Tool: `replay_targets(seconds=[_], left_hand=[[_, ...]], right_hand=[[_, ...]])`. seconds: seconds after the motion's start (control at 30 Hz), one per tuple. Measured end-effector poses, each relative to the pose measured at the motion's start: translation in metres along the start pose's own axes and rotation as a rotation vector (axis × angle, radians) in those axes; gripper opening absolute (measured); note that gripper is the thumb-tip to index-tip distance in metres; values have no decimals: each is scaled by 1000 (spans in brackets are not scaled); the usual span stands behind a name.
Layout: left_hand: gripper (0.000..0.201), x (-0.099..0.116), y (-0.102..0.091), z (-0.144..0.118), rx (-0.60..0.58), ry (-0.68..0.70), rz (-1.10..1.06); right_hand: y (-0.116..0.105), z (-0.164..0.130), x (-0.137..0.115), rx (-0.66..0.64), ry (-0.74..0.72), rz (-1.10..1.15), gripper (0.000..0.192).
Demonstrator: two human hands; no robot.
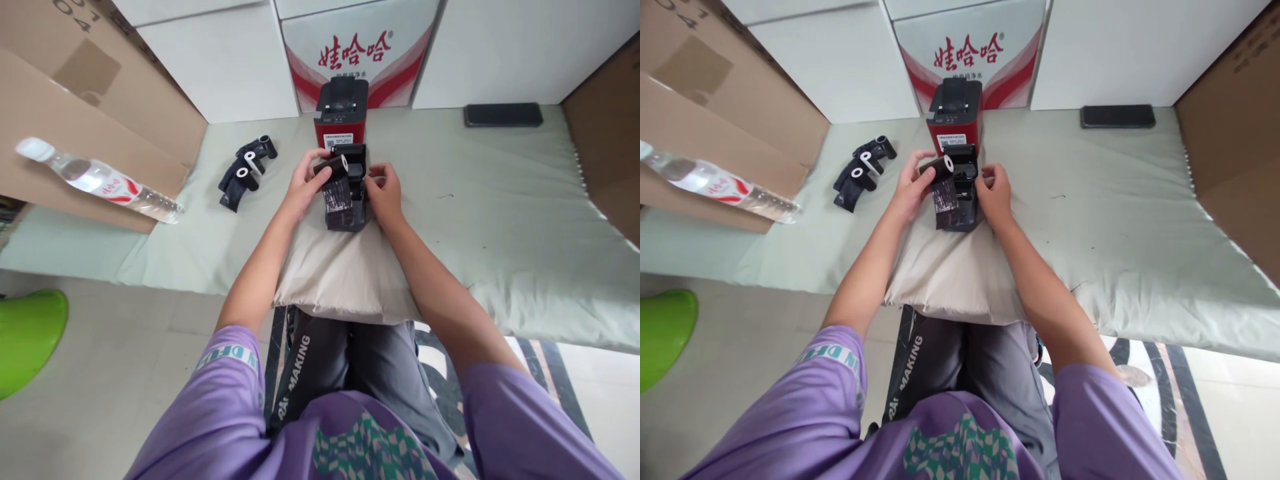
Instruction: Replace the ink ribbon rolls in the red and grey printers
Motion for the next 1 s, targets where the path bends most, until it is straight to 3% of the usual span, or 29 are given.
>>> replay_targets(seconds=[0.17, 0.3, 0.6, 0.8, 1.0], left_hand=[[51, 0, 1, 3, 14, 101, 8], [40, -1, 0, 3, 28, 92, 14], [36, -5, 9, 5, -35, 108, -27], [46, -20, 18, 8, -119, 211, -32], [60, -11, 25, 3, -163, 307, 1]], right_hand=[[0, -1, 0, -3, -9, -11, 43], [1, -1, 3, -24, -10, -33, 43], [0, 0, 3, -8, 1, -14, 40], [0, 1, 5, 10, -20, 21, 43], [0, 2, 7, -3, -42, 12, 42]])
Point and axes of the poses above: each hand's wrist, its own z-axis towards the middle knuckle, its own y-axis out of the palm, x = y × z, the point moved 7 cm from there along z, towards the middle knuckle, and after that the axes turned 2 degrees about x, right-handed, at the moved point
